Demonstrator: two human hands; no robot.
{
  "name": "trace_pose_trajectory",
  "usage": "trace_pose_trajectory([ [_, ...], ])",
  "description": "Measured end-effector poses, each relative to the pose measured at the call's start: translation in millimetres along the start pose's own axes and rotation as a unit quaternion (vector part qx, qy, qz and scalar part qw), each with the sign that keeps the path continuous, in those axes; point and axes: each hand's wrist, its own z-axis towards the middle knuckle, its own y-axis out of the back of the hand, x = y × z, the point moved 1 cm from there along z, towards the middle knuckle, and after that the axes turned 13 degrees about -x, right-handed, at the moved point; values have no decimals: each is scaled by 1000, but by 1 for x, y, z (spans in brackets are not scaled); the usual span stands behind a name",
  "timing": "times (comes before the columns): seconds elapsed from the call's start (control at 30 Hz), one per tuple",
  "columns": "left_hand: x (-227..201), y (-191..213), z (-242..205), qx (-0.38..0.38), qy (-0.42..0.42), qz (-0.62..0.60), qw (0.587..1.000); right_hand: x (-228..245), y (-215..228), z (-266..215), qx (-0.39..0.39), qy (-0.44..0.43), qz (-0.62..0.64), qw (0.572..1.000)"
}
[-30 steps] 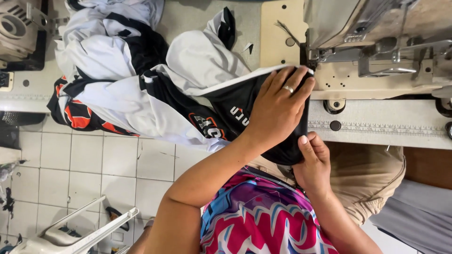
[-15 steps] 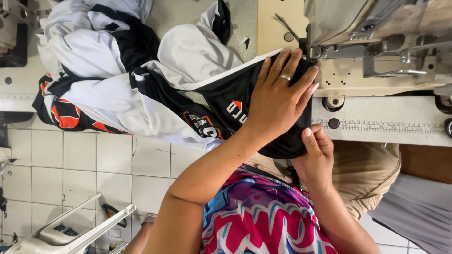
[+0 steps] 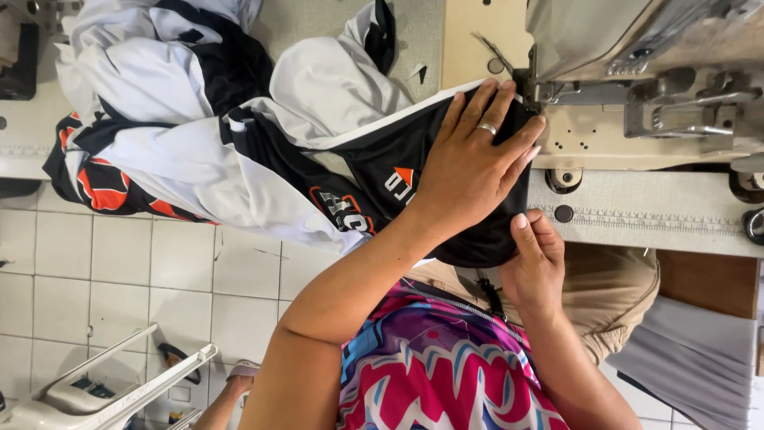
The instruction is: Sewing jersey fabric pieces together using an industrial sewing machine to assemble garments.
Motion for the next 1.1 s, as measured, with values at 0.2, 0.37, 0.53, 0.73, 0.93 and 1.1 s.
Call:
trace_pose_trajectory([
  [0.2,2,0,0,22,-6,7,1000,-3,2,1,-10,13,-19,1000],
  [0.37,3,-2,3,24,-7,9,1000,-4,0,5,-28,14,-24,999],
  [0.53,4,-3,2,20,-5,13,1000,-4,0,5,-28,16,-24,999],
  [0.73,4,-2,5,54,-6,20,998,-2,-2,7,-50,26,-36,998],
  [0.93,5,-3,7,51,-8,29,998,2,-4,9,-40,16,-18,999],
  [1.1,12,9,4,11,-47,-83,995,4,-5,7,-37,6,7,999],
])
